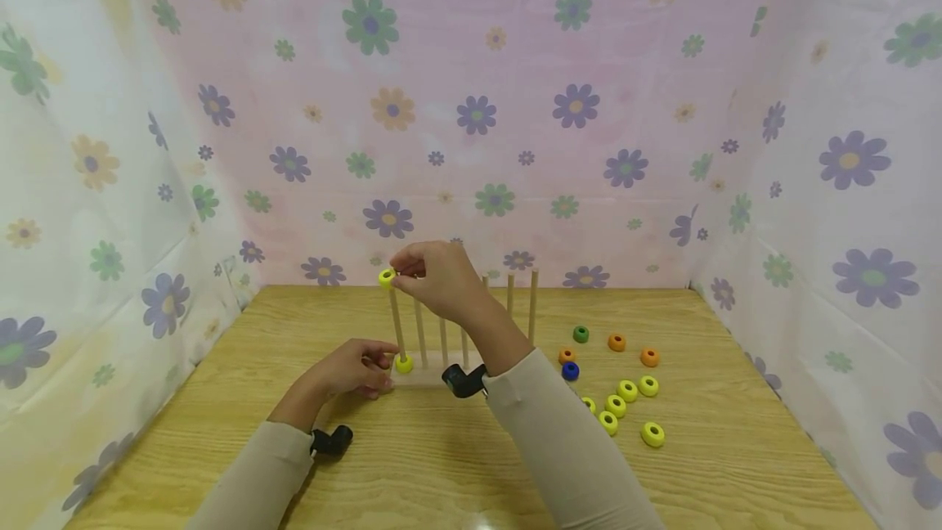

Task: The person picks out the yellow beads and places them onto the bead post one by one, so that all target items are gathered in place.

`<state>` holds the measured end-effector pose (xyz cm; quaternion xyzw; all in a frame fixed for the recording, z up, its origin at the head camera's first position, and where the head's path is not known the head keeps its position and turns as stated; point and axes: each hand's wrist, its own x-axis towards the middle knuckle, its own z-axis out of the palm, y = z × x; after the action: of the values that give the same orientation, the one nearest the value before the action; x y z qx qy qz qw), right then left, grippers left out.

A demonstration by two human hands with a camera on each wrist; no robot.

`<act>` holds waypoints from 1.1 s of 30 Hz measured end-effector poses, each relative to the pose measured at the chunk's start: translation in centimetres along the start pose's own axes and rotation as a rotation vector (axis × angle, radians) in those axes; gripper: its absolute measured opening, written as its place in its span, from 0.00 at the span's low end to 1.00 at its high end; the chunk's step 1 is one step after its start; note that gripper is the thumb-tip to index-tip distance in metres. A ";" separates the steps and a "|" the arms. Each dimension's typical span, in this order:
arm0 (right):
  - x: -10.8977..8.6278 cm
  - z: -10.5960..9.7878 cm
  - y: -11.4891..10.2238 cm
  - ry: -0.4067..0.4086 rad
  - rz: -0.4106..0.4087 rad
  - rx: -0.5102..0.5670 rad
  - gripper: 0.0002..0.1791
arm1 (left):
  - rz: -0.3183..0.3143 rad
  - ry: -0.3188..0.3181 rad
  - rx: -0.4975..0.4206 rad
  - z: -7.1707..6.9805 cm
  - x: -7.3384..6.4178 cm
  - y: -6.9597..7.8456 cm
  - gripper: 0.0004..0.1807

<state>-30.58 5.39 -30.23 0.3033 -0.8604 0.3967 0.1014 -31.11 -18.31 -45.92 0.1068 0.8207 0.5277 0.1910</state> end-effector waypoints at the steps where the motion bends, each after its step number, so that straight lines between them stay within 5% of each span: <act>1: 0.0 0.0 0.0 -0.002 0.001 -0.003 0.09 | 0.001 0.000 0.002 0.0 0.0 0.0 0.34; 33: -0.3 -0.2 0.1 0.026 -0.024 -0.041 0.11 | -0.007 0.005 -0.029 0.2 -0.4 0.5 0.36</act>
<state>-30.43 5.73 -30.31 0.3061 -0.8634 0.3815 0.1237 -30.70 -18.12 -45.47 0.0998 0.8139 0.5391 0.1924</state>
